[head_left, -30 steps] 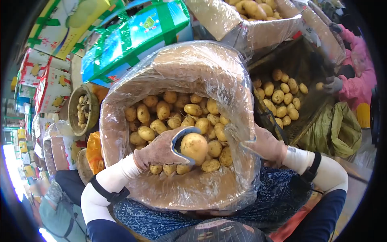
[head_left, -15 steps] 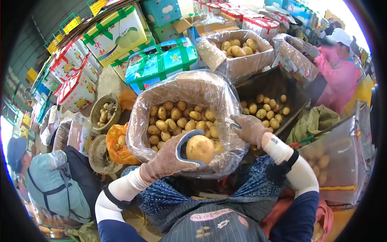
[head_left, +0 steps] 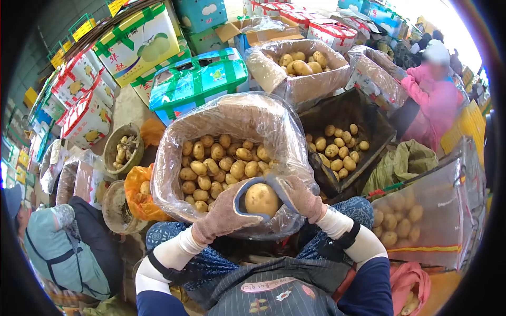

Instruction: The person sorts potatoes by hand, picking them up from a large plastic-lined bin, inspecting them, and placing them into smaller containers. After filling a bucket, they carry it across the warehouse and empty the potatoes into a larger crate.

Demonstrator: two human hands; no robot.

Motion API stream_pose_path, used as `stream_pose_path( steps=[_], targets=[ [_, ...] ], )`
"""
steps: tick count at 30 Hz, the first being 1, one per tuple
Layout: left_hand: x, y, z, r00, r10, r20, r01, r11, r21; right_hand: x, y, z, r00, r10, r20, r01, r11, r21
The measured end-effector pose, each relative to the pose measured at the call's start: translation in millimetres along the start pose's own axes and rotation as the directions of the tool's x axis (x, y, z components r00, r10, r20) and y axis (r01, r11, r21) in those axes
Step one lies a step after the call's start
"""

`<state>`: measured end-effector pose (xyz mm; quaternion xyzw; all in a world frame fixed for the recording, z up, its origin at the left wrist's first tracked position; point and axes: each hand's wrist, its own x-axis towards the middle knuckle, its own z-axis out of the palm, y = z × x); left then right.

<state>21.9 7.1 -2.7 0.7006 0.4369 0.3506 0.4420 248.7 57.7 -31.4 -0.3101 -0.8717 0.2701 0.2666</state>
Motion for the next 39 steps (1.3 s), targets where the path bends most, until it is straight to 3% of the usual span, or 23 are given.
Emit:
stream_pose_path(
  steps=[4, 5, 9, 10, 11, 12, 14, 15, 16, 17, 18, 19, 20, 21, 23, 24, 25, 27, 30, 31, 34, 36, 39],
  targets=[
    [4.0, 0.8, -8.1, 0.999, -0.041, -0.003, 0.041, 0.995, -0.091, -5.3, 22.0, 15.6, 0.990, -0.134, -0.046, 0.141, 0.972, 0.189],
    [5.5, 0.4, -8.8, 0.999, -0.050, -0.008, 0.049, 0.994, -0.097, -10.2, 30.1, 18.8, 0.977, -0.211, -0.040, 0.211, 0.977, 0.003],
    [8.1, -1.3, -5.3, 0.995, 0.014, -0.099, -0.009, 0.999, 0.049, -4.7, 11.8, 10.5, 0.974, -0.211, -0.084, 0.212, 0.977, 0.007],
    [7.9, 1.2, -6.8, 0.995, 0.016, -0.099, -0.011, 0.999, 0.045, 5.6, -2.8, 0.7, 0.992, 0.124, 0.023, -0.124, 0.920, 0.372],
    [7.9, 3.4, -8.6, 0.988, -0.133, -0.072, 0.127, 0.988, -0.086, 10.7, -11.0, -4.8, 0.892, 0.386, 0.237, -0.443, 0.637, 0.631],
    [6.6, 4.9, -9.4, 0.961, -0.275, -0.025, 0.263, 0.942, -0.210, 9.4, -10.6, -3.3, 0.891, 0.387, 0.239, -0.446, 0.640, 0.626],
    [7.7, -12.1, -8.3, 0.963, -0.228, -0.145, 0.152, 0.899, -0.410, 3.7, -8.2, 1.5, 0.871, 0.460, 0.172, -0.423, 0.525, 0.739],
    [9.3, -5.9, -13.1, 0.941, -0.266, -0.209, 0.134, 0.861, -0.490, -2.8, -10.0, -5.2, 0.958, 0.285, -0.028, -0.236, 0.842, 0.485],
    [11.3, 0.5, -18.2, 0.913, -0.309, -0.268, 0.111, 0.817, -0.566, -8.1, 3.7, 6.2, 0.811, 0.582, 0.054, -0.353, 0.415, 0.838],
    [12.6, 0.8, -24.9, 0.895, -0.301, -0.328, 0.081, 0.835, -0.544, -28.4, 12.5, -7.1, 0.884, 0.423, -0.201, -0.331, 0.868, 0.370],
    [13.0, -0.2, -33.7, 0.875, -0.289, -0.388, 0.051, 0.853, -0.520, -42.1, 9.1, -30.7, 0.946, 0.132, -0.295, -0.215, 0.939, -0.269],
    [11.1, 0.0, -41.5, 0.864, -0.288, -0.413, 0.026, 0.845, -0.535, -42.8, -9.1, -55.5, 0.872, 0.338, -0.355, -0.240, 0.926, 0.292],
    [8.4, 3.1, -46.5, 0.863, -0.291, -0.412, 0.025, 0.841, -0.541, -41.9, -34.3, -83.4, 0.789, 0.542, -0.289, -0.153, 0.630, 0.761],
    [6.0, 8.1, -51.1, 0.840, -0.306, -0.449, -0.002, 0.825, -0.566, -55.3, -60.1, -103.2, 0.677, 0.535, -0.505, -0.035, 0.709, 0.704],
    [-1.1, 20.7, -56.0, 0.804, -0.319, -0.501, -0.031, 0.820, -0.571, -151.5, -30.7, -159.5, 0.187, 0.406, -0.894, 0.069, 0.903, 0.424],
    [-3.5, 21.4, -58.4, 0.805, -0.321, -0.500, -0.032, 0.817, -0.576, -115.7, -97.6, -162.9, 0.182, -0.039, -0.982, -0.220, 0.972, -0.079],
    [-6.4, 20.5, -62.3, 0.802, -0.296, -0.519, -0.055, 0.828, -0.559, -165.0, -106.0, -211.2, 0.343, -0.234, -0.910, -0.327, 0.878, -0.349],
    [-11.1, 22.9, -68.7, 0.781, -0.274, -0.561, -0.085, 0.844, -0.530, -191.2, -148.8, -237.9, 0.511, -0.465, -0.723, -0.604, 0.403, -0.687],
    [-16.1, 21.3, -79.6, 0.762, -0.243, -0.601, -0.170, 0.819, -0.547, -251.1, -154.2, -274.9, 0.444, -0.405, -0.799, -0.777, 0.270, -0.569],
    [-17.8, 22.1, -82.4, 0.747, -0.238, -0.621, -0.189, 0.819, -0.542, -256.3, -151.1, -277.9, 0.442, -0.177, -0.879, -0.795, 0.378, -0.475],
    [-22.7, 22.8, -92.2, 0.725, -0.214, -0.655, -0.227, 0.824, -0.520, -242.9, -133.3, -258.5, 0.377, 0.010, -0.926, -0.785, 0.534, -0.314],
    [-26.9, 21.5, -96.8, 0.715, -0.211, -0.667, -0.224, 0.834, -0.504, -202.7, -134.5, -231.2, 0.467, -0.080, -0.880, -0.762, 0.469, -0.447],
    [-33.1, 22.4, -102.6, 0.750, -0.213, -0.626, -0.131, 0.880, -0.456, -149.3, -115.7, -189.8, 0.535, -0.068, -0.842, -0.533, 0.746, -0.399]
  ],
)
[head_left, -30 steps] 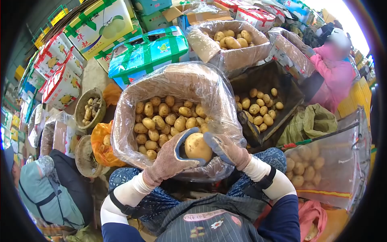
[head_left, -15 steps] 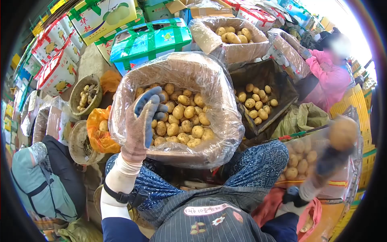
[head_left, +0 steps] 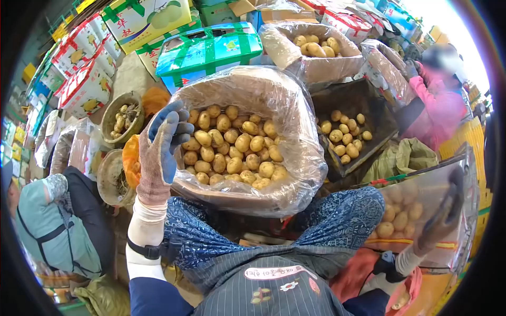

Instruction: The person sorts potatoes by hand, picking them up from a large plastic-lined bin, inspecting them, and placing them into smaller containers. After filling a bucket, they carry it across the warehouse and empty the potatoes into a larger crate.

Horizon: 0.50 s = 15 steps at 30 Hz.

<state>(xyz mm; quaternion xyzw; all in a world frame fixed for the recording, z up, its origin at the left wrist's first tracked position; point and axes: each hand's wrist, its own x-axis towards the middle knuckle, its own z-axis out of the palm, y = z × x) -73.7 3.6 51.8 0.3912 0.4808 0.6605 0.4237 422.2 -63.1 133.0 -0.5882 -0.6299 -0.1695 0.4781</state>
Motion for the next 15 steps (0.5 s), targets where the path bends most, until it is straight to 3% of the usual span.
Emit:
stream_pose_path(
  steps=[1, 3, 5, 8, 9, 10, 11, 12, 14, 15],
  targets=[
    [1.6, -0.1, -3.2, 1.000, -0.001, -0.002, 0.001, 1.000, 0.011, 0.8, -11.7, 20.8, 0.992, -0.031, 0.122, 0.026, 0.999, 0.046],
    [8.6, -4.8, -10.8, 0.990, -0.103, 0.094, 0.079, 0.971, 0.227, 6.2, -49.3, 71.7, 0.934, 0.047, 0.353, -0.105, 0.983, 0.148],
    [21.9, -17.8, -23.9, 0.975, -0.181, 0.130, 0.133, 0.941, 0.310, -3.9, -54.6, 129.5, 0.879, -0.016, 0.476, -0.240, 0.848, 0.472],
    [44.5, -53.6, -36.5, 0.862, -0.426, 0.276, 0.161, 0.746, 0.646, -17.1, -61.4, 183.5, 0.782, -0.264, 0.564, -0.100, 0.840, 0.533],
    [51.7, -75.2, -44.0, 0.845, -0.392, 0.365, -0.021, 0.656, 0.754, -20.9, -66.8, 195.1, 0.735, -0.313, 0.602, -0.089, 0.835, 0.543],
    [58.8, -88.8, -40.9, 0.805, -0.435, 0.403, -0.178, 0.472, 0.864, -31.8, -65.6, 207.1, 0.697, -0.295, 0.653, -0.196, 0.799, 0.569],
    [66.0, -103.6, -33.4, 0.760, -0.490, 0.427, -0.337, 0.264, 0.904, -39.9, -61.9, 215.5, 0.664, -0.297, 0.686, -0.204, 0.811, 0.549],
    [72.9, -120.9, -25.6, 0.754, -0.503, 0.421, -0.334, 0.258, 0.907, -45.5, -56.6, 220.8, 0.639, -0.325, 0.698, -0.188, 0.813, 0.551],
    [84.4, -160.0, -7.9, 0.687, -0.523, 0.505, -0.574, 0.036, 0.818, -54.5, -48.6, 225.6, 0.606, -0.332, 0.723, -0.196, 0.818, 0.540],
    [93.9, -179.5, 1.6, 0.676, -0.535, 0.507, -0.578, 0.042, 0.815, -53.5, -46.6, 224.8, 0.563, -0.343, 0.752, -0.216, 0.817, 0.535]
  ],
)
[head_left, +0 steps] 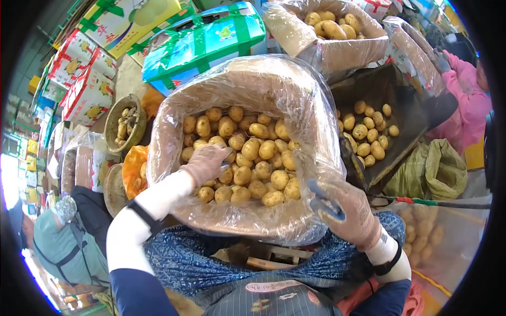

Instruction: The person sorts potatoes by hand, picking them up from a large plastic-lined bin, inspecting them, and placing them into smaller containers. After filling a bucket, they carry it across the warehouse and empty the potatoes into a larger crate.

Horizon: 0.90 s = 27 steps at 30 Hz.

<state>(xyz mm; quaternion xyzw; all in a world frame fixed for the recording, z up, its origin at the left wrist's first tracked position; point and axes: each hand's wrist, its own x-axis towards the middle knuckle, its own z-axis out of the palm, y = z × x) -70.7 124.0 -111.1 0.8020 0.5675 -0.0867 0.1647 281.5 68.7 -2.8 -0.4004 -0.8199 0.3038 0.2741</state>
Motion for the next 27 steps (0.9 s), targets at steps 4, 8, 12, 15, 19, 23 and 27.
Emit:
stream_pose_path(
  steps=[4, 8, 12, 15, 19, 23, 27],
  targets=[
    [84.0, -4.9, 41.0, 0.992, 0.105, 0.077, -0.122, 0.956, 0.265, 2.2, 1.7, -7.7, 0.994, 0.034, 0.102, -0.029, 0.998, -0.050],
    [111.0, 8.7, 43.7, 0.989, 0.010, 0.150, -0.042, 0.976, 0.212, -3.3, 12.1, -17.7, 0.984, 0.081, 0.157, -0.074, 0.996, -0.054],
    [107.2, 37.7, 25.1, 0.997, 0.069, 0.019, -0.071, 0.987, 0.141, -2.0, 15.2, -23.0, 0.979, 0.084, 0.184, -0.068, 0.994, -0.088],
    [120.0, 45.2, 60.2, 0.985, 0.171, 0.000, -0.170, 0.981, 0.098, -1.9, 16.3, -19.3, 0.980, 0.103, 0.171, -0.095, 0.994, -0.055],
    [143.7, 57.2, 73.3, 0.982, 0.136, 0.129, -0.156, 0.975, 0.160, -6.1, 13.2, -16.4, 0.984, 0.091, 0.155, -0.078, 0.993, -0.088],
    [124.0, 39.8, 72.6, 0.983, 0.184, -0.004, -0.176, 0.935, -0.308, -9.7, 15.4, -17.7, 0.989, 0.056, 0.135, -0.045, 0.996, -0.081],
    [64.5, 51.9, 24.8, 0.981, 0.184, -0.054, -0.153, 0.580, -0.800, -11.5, 14.3, -18.0, 0.997, 0.011, 0.082, -0.010, 1.000, -0.008]
  ],
)
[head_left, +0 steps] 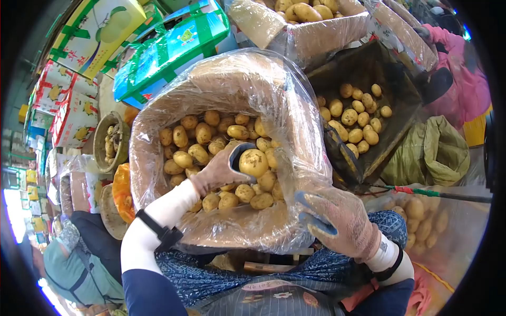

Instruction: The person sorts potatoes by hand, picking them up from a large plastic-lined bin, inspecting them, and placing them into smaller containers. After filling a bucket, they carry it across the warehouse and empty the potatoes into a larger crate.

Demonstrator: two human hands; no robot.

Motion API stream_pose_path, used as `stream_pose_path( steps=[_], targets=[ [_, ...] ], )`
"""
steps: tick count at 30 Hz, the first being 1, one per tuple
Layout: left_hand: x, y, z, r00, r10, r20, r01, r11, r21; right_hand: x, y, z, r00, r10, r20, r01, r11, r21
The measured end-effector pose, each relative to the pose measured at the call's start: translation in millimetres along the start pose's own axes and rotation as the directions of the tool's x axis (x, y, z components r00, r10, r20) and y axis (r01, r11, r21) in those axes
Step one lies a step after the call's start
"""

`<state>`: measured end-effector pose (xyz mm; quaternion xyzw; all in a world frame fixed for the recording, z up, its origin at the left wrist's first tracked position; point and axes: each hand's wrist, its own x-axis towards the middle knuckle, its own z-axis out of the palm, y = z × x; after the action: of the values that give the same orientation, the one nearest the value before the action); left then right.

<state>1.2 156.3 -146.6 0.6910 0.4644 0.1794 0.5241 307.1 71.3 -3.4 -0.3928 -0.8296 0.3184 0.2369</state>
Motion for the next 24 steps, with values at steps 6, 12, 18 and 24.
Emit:
stream_pose_path(
  steps=[6, 12, 18, 24],
  targets=[
    [-90.0, 104.5, 1.9, 0.987, 0.088, -0.136, -0.103, 0.990, -0.100, 2.0, -12.5, 12.2, 0.993, -0.034, -0.117, 0.032, 0.999, -0.017],
    [-144.5, 140.0, 23.0, 0.929, 0.262, -0.261, -0.218, 0.958, 0.188, 4.8, -14.2, 47.5, 0.994, -0.064, -0.088, 0.078, 0.982, 0.173],
    [-152.6, 133.6, 34.3, 0.898, 0.308, -0.313, -0.272, 0.950, 0.154, 8.9, -3.7, 65.2, 0.945, 0.214, 0.248, -0.320, 0.763, 0.562],
    [-147.1, 133.1, 34.2, 0.934, 0.173, -0.312, -0.235, 0.957, -0.171, -5.9, 3.0, 87.7, 0.958, 0.226, 0.178, -0.275, 0.536, 0.798]
  ],
)
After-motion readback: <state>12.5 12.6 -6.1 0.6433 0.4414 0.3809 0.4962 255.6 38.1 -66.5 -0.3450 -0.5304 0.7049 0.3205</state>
